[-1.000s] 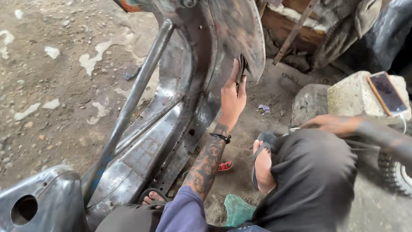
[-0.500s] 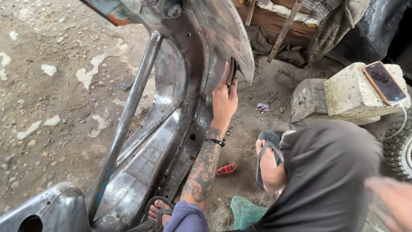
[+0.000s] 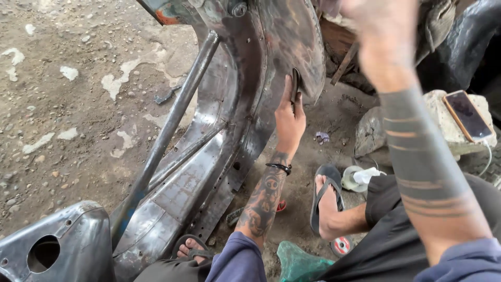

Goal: A person is manually sanding a motorcycle frame with sandpaper and a wire brush to remove rust and old paint.

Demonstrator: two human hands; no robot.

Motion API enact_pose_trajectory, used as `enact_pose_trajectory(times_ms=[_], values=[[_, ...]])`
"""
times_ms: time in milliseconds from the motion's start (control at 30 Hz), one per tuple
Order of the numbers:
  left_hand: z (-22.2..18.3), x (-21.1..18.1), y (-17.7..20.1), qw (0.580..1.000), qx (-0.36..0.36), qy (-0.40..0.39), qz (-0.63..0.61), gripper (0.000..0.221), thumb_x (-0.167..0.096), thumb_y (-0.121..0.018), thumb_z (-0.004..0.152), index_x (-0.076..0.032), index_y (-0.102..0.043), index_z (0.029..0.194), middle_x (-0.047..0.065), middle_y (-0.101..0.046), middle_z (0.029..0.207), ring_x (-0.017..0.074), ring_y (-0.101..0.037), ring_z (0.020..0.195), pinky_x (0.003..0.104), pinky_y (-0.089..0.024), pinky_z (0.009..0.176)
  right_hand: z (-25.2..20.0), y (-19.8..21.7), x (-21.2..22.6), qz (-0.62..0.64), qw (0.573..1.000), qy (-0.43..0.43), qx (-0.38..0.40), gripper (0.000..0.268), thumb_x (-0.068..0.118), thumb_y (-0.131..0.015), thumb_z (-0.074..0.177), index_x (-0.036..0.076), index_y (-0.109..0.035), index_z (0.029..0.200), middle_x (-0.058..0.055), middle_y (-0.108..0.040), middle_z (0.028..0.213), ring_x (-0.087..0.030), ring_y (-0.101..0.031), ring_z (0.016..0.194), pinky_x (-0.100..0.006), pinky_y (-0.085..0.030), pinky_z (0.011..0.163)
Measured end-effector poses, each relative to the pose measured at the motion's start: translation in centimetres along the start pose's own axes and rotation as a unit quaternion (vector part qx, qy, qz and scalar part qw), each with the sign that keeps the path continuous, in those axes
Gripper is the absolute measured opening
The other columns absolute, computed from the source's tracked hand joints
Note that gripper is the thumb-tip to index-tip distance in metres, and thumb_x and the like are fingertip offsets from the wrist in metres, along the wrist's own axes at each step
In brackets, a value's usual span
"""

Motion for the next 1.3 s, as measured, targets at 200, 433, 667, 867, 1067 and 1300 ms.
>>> enact_pose_trajectory(times_ms=[200, 433, 667, 867, 1067, 1300], values=[[-1.3, -2.4, 0.2, 0.998, 0.063, -0.008, -0.007, 0.059, -0.015, -0.047, 0.111, -0.017, -0.022, 0.165, 0.008, -0.066, 0.098, 0.0040, -0.043, 0.051, 0.015, -0.043, 0.040, -6.4, -4.0, 8.5, 0.065, 0.918, 0.109, 0.377, 0.071, 0.041, -0.052, 0.104, 0.004, -0.024, 0.158, -0.019, -0.035, 0.165, -0.037, -0.033, 0.155, -0.053, -0.025, 0.129], [-0.2, 5.3, -0.6, 0.993, 0.015, -0.056, 0.103, 0.055, -0.012, -0.051, 0.108, -0.010, -0.032, 0.160, 0.019, -0.045, 0.160, 0.0190, -0.066, 0.054, 0.023, -0.051, 0.047, -7.4, -4.2, 8.1, 0.040, 0.923, 0.112, 0.366, 0.080, 0.048, -0.044, 0.102, -0.007, -0.021, 0.157, -0.031, -0.028, 0.165, -0.045, -0.027, 0.156, -0.059, -0.023, 0.127], [-1.8, 3.6, -1.5, 0.994, 0.027, -0.104, 0.037, 0.062, -0.016, -0.050, 0.111, -0.016, -0.021, 0.165, 0.012, -0.057, 0.131, 0.0154, -0.065, 0.064, 0.027, -0.059, 0.059, -7.1, -4.2, 7.4, 0.132, 0.917, 0.111, 0.359, 0.058, 0.037, -0.049, 0.110, 0.002, -0.034, 0.154, -0.018, -0.048, 0.153, -0.034, -0.048, 0.145, -0.049, -0.039, 0.127], [-3.8, 1.2, -1.5, 0.994, 0.038, -0.096, 0.042, 0.066, -0.003, -0.050, 0.105, -0.008, -0.021, 0.164, 0.016, -0.050, 0.138, 0.0214, -0.070, 0.087, 0.027, -0.062, 0.071, -7.5, -4.3, 8.0, 0.119, 0.912, 0.139, 0.368, 0.060, 0.041, -0.047, 0.112, 0.002, -0.032, 0.156, -0.021, -0.047, 0.155, -0.039, -0.048, 0.147, -0.054, -0.040, 0.129], [-0.8, 2.3, 0.5, 0.990, 0.106, -0.047, 0.078, 0.060, -0.013, -0.041, 0.110, -0.012, -0.014, 0.164, 0.014, -0.052, 0.093, 0.0111, -0.050, 0.050, 0.024, -0.048, 0.046, -7.5, -4.4, 7.6, 0.123, 0.917, 0.128, 0.358, 0.060, 0.039, -0.047, 0.112, 0.003, -0.032, 0.156, -0.021, -0.045, 0.157, -0.038, -0.046, 0.149, -0.052, -0.037, 0.130], [-4.7, 3.5, -1.4, 0.972, 0.094, -0.205, 0.059, 0.082, 0.007, -0.047, 0.092, -0.019, -0.020, 0.166, 0.017, -0.032, 0.171, 0.0087, -0.054, 0.064, 0.023, -0.055, 0.058, -7.5, -4.3, 7.8, 0.110, 0.922, 0.122, 0.350, 0.062, 0.037, -0.046, 0.110, -0.001, -0.030, 0.155, -0.023, -0.044, 0.156, -0.039, -0.045, 0.149, -0.051, -0.038, 0.129]])
Point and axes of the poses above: each hand's wrist, its own z-axis towards the middle knuckle, its own y-axis out of the back of the hand, x = y × z, the point moved 3 cm from there along z, towards the middle knuckle
